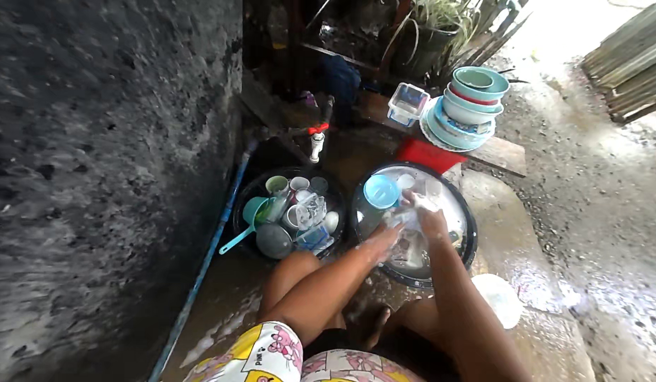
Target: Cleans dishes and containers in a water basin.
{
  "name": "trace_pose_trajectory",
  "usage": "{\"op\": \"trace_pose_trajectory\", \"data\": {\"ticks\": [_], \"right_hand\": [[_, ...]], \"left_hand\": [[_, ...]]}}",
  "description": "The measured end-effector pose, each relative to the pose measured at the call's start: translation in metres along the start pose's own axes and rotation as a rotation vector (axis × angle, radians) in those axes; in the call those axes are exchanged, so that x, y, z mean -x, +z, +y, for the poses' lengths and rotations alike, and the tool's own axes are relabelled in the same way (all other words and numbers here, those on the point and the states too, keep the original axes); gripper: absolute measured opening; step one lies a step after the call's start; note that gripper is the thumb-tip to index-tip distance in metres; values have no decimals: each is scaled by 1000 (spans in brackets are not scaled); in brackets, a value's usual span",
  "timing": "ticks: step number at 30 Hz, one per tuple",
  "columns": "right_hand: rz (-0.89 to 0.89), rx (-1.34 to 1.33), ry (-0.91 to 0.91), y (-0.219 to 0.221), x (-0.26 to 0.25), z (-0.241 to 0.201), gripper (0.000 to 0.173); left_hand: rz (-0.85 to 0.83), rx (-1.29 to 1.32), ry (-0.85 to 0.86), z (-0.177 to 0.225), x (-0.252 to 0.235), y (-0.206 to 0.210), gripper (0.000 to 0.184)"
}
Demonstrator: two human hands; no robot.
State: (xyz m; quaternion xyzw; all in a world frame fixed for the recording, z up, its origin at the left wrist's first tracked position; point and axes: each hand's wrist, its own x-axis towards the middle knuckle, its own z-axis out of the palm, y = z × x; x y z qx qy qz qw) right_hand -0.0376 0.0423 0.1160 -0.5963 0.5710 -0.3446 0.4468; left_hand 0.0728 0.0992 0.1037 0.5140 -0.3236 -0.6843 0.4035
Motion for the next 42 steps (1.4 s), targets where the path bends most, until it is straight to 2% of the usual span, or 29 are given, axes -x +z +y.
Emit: {"op": "trace_pose_trajectory", "data": {"ticks": [2, 4, 8, 11, 15, 18, 21, 26, 31, 33, 34, 36, 38, 40, 42], "right_hand": [[-30, -303, 144, -4, -1, 19, 41], [19, -509, 270, 10, 14, 35, 38], [-33, -734, 465, 26, 40, 33, 39], [-51, -851, 475, 9, 30, 36, 39], [79, -1024, 402, -24, 21, 38, 35], [157, -1121, 384, -51, 16, 32, 32], [228, -1207, 367, -77, 11, 35, 30], [378, -1385, 258, -118, -11, 65, 30], [507, -1500, 247, -143, -22, 84, 29], [546, -1444, 270, -147, -24, 86, 31], [574, -1409, 295, -148, -25, 85, 34], [613, -1377, 329, -151, -26, 87, 41], [658, -1406, 336, -154, -27, 92, 44], [700, -1443, 331, -158, -26, 94, 43], [719, -1461, 322, -163, -24, 95, 42]], "left_hand": [[95, 255, -26, 2, -5, 8, 36], [254, 247, 15, 3, -17, 3, 36], [502, -28, 234, -17, -61, -30, 63], [615, -223, 200, -28, -91, -56, 85], [732, -595, 38, -58, -115, -94, 98], [731, -844, -57, -70, -132, -110, 95], [697, -985, -99, -80, -145, -116, 93], [699, -1066, -170, -83, -158, -111, 88], [755, -1158, -293, -86, -176, -113, 77], [815, -1223, -225, -88, -183, -107, 75], [817, -1274, -99, -89, -187, -102, 75], [676, -1393, 286, -90, -196, -89, 74], [389, -1471, 588, -85, -212, -63, 61], [29, -1551, 626, -82, -226, -28, 39], [-299, -1631, 442, -85, -241, 3, 32]]}}
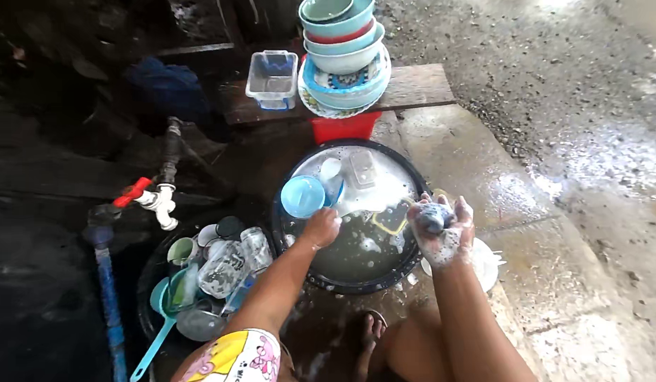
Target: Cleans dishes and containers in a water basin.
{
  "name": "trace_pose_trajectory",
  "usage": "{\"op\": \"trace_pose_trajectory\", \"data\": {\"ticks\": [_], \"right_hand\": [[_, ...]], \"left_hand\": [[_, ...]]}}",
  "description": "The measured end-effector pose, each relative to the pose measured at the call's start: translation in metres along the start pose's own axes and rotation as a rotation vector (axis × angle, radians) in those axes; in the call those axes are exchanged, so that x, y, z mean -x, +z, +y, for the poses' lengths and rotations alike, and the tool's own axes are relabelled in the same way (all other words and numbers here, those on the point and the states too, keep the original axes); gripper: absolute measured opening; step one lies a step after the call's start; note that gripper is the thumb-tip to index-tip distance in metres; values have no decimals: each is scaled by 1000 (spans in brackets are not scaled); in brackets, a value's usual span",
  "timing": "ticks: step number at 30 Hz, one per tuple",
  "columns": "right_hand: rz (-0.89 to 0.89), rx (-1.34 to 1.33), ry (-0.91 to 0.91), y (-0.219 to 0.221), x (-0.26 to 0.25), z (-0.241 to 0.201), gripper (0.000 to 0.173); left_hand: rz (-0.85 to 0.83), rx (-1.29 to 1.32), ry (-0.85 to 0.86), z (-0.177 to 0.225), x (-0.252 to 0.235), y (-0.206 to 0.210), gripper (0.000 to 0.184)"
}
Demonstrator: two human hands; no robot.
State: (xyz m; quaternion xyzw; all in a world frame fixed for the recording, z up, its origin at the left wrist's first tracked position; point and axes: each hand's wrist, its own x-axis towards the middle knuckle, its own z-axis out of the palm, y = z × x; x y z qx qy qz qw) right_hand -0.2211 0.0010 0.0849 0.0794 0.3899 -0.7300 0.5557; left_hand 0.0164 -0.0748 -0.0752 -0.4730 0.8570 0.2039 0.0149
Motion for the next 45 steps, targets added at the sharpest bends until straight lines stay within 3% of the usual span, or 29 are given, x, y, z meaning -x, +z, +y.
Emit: {"op": "trace_pose_trajectory", "data": {"ticks": [2, 4, 7, 12, 19, 22, 30, 35, 36, 38, 39, 41, 43, 45], "right_hand": [[19, 16, -19, -1, 3, -7, 38], [41, 35, -47, -6, 7, -16, 36], [86, 83, -93, -16, 6, -31, 36], [118, 128, -77, -22, -8, -31, 37], [77, 183, 16, -10, -13, -16, 39], [89, 171, 28, -13, -17, -12, 38], [88, 215, 30, -10, -21, -1, 35], [84, 247, 36, -5, -15, 0, 35], [81, 249, 37, -5, -14, 0, 34], [52, 268, 45, -5, -13, 4, 33], [20, 280, 49, -5, -13, 8, 33], [4, 278, 57, -4, -11, 11, 33], [17, 281, 63, 0, -8, 12, 34], [41, 306, 89, 8, -3, 13, 41]], "left_hand": [[-301, 12, -81, 16, -21, 7, 36], [-416, 75, -255, 23, -33, 14, 41], [-298, 180, -429, 15, -47, 20, 54], [-99, 282, -473, -2, -80, 17, 50], [-282, 356, -590, 3, -132, 9, 43], [-98, 519, -534, 5, -141, 25, 46], [-62, 361, -577, 0, -129, 14, 42], [-210, 495, -578, -22, -106, 25, 48], [-178, 510, -610, -30, -107, 40, 48], [83, 550, -738, -43, -99, 70, 50], [244, 635, -811, -43, -89, 76, 54], [367, 826, -857, -26, -67, 79, 58], [322, 1017, -836, -14, -47, 86, 53], [91, 735, -756, -10, -36, 81, 45]]}}
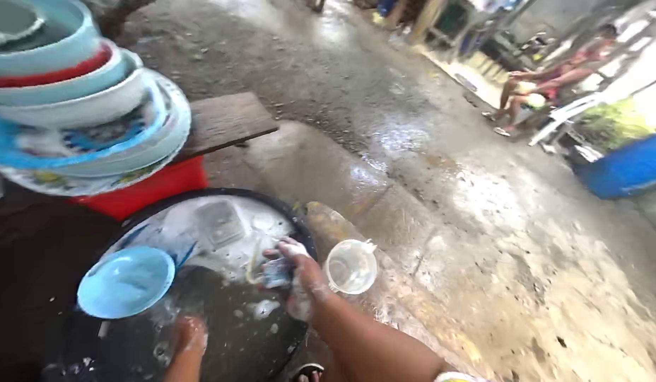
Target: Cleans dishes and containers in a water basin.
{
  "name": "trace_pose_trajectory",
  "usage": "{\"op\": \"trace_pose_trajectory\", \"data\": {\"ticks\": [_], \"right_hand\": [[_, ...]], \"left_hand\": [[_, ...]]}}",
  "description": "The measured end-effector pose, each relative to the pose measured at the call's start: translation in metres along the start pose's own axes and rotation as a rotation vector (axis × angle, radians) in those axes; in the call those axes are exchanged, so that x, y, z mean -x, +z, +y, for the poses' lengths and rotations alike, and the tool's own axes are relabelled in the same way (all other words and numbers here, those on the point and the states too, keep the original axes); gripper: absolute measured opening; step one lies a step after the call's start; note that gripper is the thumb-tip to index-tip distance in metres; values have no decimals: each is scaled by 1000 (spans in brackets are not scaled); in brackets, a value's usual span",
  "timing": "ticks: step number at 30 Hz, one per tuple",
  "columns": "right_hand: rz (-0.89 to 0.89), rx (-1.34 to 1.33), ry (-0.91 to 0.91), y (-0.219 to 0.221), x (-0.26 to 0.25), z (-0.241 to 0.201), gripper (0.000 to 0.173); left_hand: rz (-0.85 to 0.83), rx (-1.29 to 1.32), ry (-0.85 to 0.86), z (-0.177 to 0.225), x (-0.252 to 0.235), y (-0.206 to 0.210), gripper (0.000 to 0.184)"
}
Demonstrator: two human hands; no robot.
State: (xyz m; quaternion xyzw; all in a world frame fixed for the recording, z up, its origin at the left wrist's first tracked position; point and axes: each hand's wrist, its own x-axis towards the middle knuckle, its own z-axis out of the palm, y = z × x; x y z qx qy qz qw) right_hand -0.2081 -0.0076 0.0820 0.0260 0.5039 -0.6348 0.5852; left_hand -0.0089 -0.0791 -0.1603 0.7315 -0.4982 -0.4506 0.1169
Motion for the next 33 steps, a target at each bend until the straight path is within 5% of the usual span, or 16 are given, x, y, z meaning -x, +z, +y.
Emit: {"op": "trace_pose_trajectory", "data": {"ticks": [3, 7, 12, 24, 29, 33], "right_hand": [[-26, 36, 0, 6, 2, 5, 53], [-62, 53, -60, 13, 5, 15, 48], [-98, 126, -56, 16, 6, 26, 33], [-17, 169, -97, 11, 2, 52, 41], [-240, 220, -89, 24, 34, 81, 39], [-219, 386, -185, 25, 47, 85, 32]], "left_hand": [[-22, -405, 24, 8, 10, -14, 44], [62, 345, -196, 2, 41, -32, 60], [6, 1028, -309, 15, 92, -51, 54], [-231, 1310, -101, 106, 209, -104, 42], [-270, 1327, -75, 104, 226, -108, 49], [-200, 1138, -35, 85, 248, -126, 56]]}}
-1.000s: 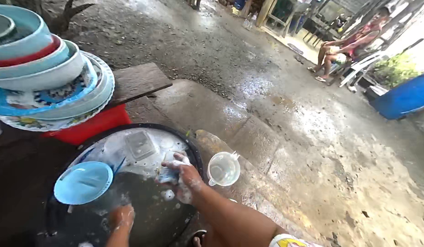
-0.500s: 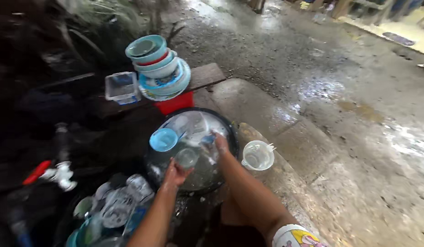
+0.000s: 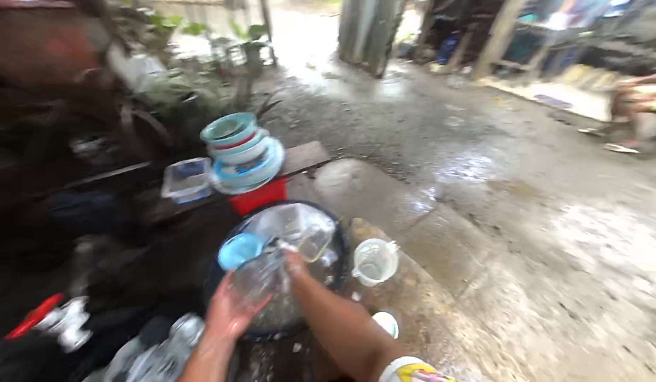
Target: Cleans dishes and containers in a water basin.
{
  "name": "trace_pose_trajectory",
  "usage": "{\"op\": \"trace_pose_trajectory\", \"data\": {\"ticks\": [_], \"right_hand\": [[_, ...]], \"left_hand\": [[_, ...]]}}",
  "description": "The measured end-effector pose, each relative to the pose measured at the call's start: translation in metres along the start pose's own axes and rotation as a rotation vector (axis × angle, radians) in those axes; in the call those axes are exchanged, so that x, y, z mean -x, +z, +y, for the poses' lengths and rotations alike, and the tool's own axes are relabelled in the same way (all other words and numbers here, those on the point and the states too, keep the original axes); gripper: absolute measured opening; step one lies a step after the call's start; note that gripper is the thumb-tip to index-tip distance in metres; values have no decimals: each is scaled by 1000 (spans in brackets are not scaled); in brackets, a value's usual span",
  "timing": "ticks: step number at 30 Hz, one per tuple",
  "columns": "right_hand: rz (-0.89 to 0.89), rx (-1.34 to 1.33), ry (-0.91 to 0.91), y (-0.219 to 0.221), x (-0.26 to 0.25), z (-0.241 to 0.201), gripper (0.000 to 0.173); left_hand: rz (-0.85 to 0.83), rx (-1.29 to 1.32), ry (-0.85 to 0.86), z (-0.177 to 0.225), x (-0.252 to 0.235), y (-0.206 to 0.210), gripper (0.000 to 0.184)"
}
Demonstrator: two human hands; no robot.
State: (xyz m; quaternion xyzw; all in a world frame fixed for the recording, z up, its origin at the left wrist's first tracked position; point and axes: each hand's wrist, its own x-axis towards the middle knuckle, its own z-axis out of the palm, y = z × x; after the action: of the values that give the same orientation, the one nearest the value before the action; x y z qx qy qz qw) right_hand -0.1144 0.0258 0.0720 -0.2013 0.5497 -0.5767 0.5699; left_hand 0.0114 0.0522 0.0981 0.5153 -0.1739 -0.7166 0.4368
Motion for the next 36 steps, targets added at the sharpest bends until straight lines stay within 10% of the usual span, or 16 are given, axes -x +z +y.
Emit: {"op": "trace_pose_trajectory", "data": {"ticks": [9, 13, 19, 24, 30, 36], "right_hand": [[-577, 1017, -635, 27, 89, 6, 50], [-572, 1414, -978, 16, 90, -7, 46], [-744, 1407, -560, 28, 81, -1, 36], [-401, 763, -284, 37, 69, 11, 35], [-840, 1534, -367, 38, 84, 24, 40], [-485, 1451, -321, 50, 104, -3, 52]], "left_hand": [[-308, 133, 191, 4, 5, -87, 42], [-375, 29, 178, 27, 3, -96, 51], [-324, -67, 178, 13, 6, -86, 64], [-298, -367, 563, -12, 10, -78, 73], [-27, -275, 54, 23, 14, -87, 31], [-91, -46, 8, 17, 19, -70, 30]]}}
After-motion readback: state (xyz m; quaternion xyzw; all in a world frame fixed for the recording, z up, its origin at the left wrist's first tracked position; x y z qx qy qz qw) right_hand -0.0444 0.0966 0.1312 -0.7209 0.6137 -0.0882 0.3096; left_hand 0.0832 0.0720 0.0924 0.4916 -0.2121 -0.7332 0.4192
